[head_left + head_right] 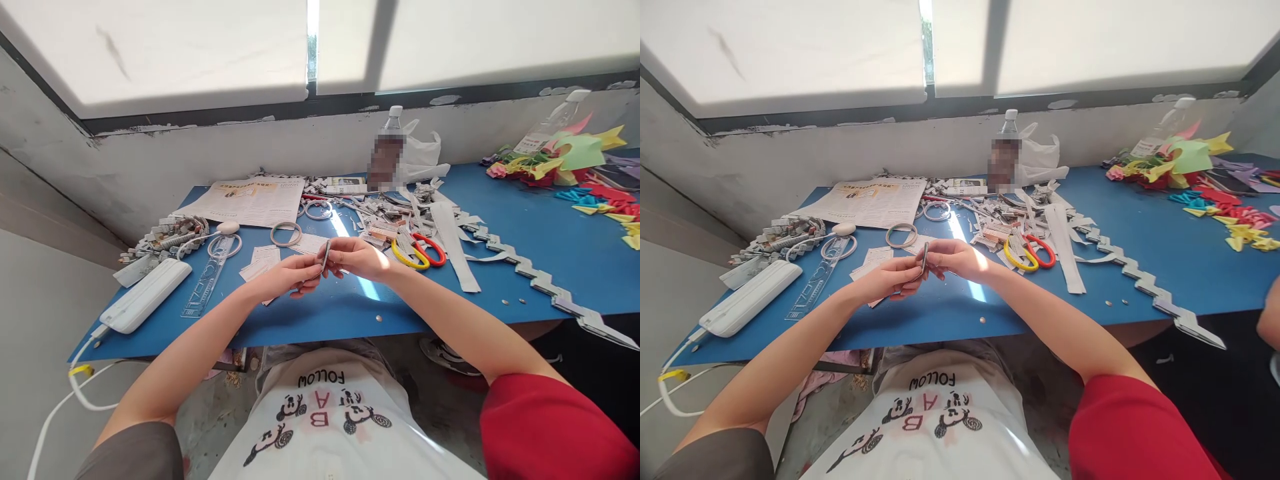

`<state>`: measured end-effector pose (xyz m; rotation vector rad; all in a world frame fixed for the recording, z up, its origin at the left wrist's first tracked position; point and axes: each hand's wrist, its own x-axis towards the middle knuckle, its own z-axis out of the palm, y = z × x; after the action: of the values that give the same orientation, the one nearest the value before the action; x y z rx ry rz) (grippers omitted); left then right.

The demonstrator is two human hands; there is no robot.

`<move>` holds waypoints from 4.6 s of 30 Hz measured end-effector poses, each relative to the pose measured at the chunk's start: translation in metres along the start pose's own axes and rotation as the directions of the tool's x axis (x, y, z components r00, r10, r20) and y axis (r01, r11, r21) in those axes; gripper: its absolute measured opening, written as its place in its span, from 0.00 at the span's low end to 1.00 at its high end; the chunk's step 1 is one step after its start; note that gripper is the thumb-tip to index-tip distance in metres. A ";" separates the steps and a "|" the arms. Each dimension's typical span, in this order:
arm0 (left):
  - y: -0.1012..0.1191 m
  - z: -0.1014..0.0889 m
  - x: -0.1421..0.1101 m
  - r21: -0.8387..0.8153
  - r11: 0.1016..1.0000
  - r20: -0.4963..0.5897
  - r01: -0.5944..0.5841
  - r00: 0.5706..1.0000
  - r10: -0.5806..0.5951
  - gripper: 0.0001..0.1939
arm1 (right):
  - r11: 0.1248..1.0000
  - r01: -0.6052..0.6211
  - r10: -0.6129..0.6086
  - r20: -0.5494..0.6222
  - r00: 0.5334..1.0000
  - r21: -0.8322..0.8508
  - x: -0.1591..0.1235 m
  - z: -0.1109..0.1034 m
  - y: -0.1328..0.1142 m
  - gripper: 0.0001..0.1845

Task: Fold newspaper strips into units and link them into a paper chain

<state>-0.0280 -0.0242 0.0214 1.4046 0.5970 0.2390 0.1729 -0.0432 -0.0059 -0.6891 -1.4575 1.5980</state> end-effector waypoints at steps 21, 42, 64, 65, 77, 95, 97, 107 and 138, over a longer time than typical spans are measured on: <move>-0.008 -0.005 0.006 0.312 0.941 -0.318 -0.134 0.918 0.236 0.15 | 0.804 0.124 -0.266 -0.166 0.950 -0.582 -0.011 0.000 -0.006 0.10; -0.017 0.004 0.004 0.697 0.691 -0.418 -0.194 0.673 0.611 0.14 | 0.682 0.271 -0.516 -0.184 0.837 -0.679 -0.014 0.012 -0.007 0.13; -0.016 0.005 0.005 0.510 0.791 -0.416 -0.337 0.708 0.570 0.14 | 0.638 0.238 -0.528 -0.190 0.828 -0.732 -0.014 0.015 -0.007 0.12; -0.015 0.005 0.005 0.482 0.804 -0.424 -0.347 0.711 0.561 0.15 | 0.571 0.258 -0.587 -0.168 0.792 -0.779 -0.014 0.014 -0.005 0.11; -0.015 0.001 0.010 0.303 0.889 -0.518 -0.344 0.723 0.457 0.15 | 0.680 0.319 -0.518 -0.125 0.846 -0.660 -0.012 0.009 0.000 0.09; -0.010 -0.001 0.011 -0.162 0.970 -0.263 -0.181 0.955 0.134 0.20 | 0.262 0.309 -0.721 0.027 0.692 -0.914 -0.005 0.010 0.011 0.09; -0.010 -0.004 0.011 -0.139 0.984 -0.219 -0.109 0.973 0.076 0.19 | 0.232 0.313 -0.730 0.048 0.682 -0.921 -0.006 0.009 0.010 0.09; -0.011 -0.010 0.010 -0.022 0.999 -0.174 0.036 0.984 -0.040 0.19 | 0.380 0.383 -0.717 -0.007 0.697 -0.842 -0.007 0.012 0.012 0.16; -0.016 0.009 0.005 0.531 0.828 -0.305 -0.181 0.871 0.386 0.14 | 0.949 0.067 -0.157 -0.276 0.948 -0.310 -0.007 0.017 0.007 0.23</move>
<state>-0.0222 -0.0325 0.0053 1.9675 0.8173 0.6744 0.1604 -0.0578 -0.0104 -0.9557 -1.4926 1.1388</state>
